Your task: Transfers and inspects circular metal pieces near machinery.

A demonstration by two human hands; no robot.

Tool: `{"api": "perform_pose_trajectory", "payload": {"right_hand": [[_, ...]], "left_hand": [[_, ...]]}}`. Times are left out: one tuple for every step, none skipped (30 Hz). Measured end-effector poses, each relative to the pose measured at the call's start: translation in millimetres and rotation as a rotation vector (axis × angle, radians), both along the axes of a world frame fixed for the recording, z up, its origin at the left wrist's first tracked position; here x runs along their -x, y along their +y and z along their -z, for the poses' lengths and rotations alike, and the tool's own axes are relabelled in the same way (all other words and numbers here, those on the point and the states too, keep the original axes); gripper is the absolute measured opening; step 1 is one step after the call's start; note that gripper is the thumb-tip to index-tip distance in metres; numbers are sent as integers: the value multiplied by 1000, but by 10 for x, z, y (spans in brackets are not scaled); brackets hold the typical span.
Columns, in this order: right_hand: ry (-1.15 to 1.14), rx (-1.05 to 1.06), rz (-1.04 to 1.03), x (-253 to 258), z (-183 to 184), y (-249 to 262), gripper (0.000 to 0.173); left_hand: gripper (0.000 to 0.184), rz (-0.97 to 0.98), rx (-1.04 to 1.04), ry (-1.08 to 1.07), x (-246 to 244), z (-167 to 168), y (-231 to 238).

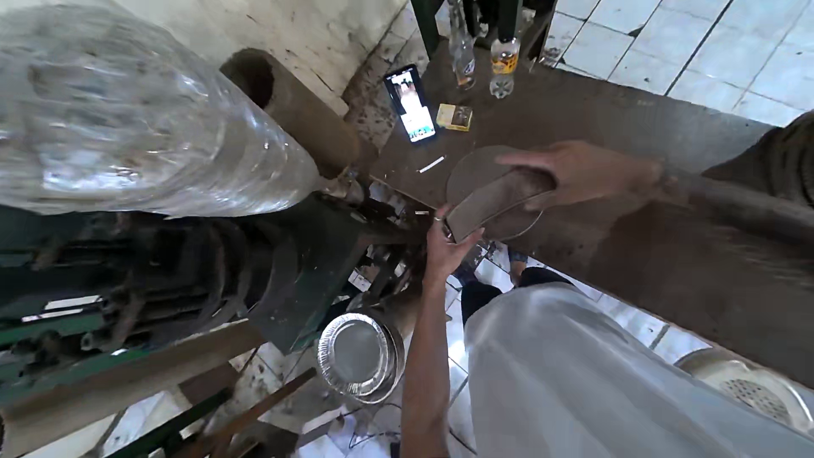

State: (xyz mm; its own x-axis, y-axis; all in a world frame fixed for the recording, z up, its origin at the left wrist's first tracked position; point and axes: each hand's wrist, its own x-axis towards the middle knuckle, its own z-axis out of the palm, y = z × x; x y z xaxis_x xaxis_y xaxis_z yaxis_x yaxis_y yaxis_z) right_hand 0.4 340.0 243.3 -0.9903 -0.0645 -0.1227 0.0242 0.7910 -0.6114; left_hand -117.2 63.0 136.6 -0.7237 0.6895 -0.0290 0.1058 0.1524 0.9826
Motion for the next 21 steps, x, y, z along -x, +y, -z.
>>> {"api": "perform_pose_trajectory", "payload": {"right_hand": [[33, 90, 51, -101, 183, 146, 89], [58, 192, 113, -193, 373, 226, 93], [88, 295, 174, -268, 539, 239, 93], [124, 392, 230, -336, 668, 190, 91], [161, 437, 267, -367, 759, 156, 88], [172, 445, 286, -365, 787, 154, 86], [161, 448, 307, -363, 784, 161, 84], [150, 461, 332, -376, 785, 155, 84], [146, 479, 366, -382, 789, 128, 85], [154, 497, 394, -383, 819, 95, 87], [176, 513, 411, -398, 886, 41, 87], [214, 522, 425, -426, 968, -10, 87], [250, 536, 436, -454, 1028, -51, 84], [259, 555, 452, -474, 1035, -69, 82], [276, 546, 448, -455, 1060, -41, 80], [278, 519, 433, -454, 1080, -1, 78], [269, 487, 407, -459, 1103, 59, 77], [256, 465, 382, -460, 1118, 118, 76], [239, 462, 366, -458, 1100, 146, 74], [197, 476, 377, -436, 1032, 155, 70], [149, 472, 395, -385, 924, 165, 67]], "left_hand": [[86, 15, -15, -44, 10, 15, -25], [95, 47, -31, -72, 24, 19, -39], [100, 78, -57, -75, 28, 26, -32], [101, 101, -86, -67, 25, 40, -20], [98, 111, -125, -62, 35, 60, 2], [93, 98, -148, -59, 54, 80, 25], [90, 66, -154, -60, 64, 114, 30], [88, 24, -154, -68, 63, 166, 28], [87, -21, -158, -83, 57, 225, 38], [88, -63, -165, -104, 33, 283, 67], [88, -103, -170, -122, -18, 318, 102], [87, -125, -184, -134, -68, 333, 126], [88, -126, -178, -139, -100, 317, 129], [88, -115, -156, -127, -114, 301, 125], [85, -100, -130, -109, -126, 295, 103], [84, -74, -99, -88, -129, 297, 66], [82, -50, -76, -58, -112, 314, 40], [80, -41, -39, -6, -89, 325, 20], [78, -51, 16, 58, -71, 313, 7], [76, -78, 65, 102, -59, 266, 8], [75, -117, 100, 100, -59, 194, 29]]}}
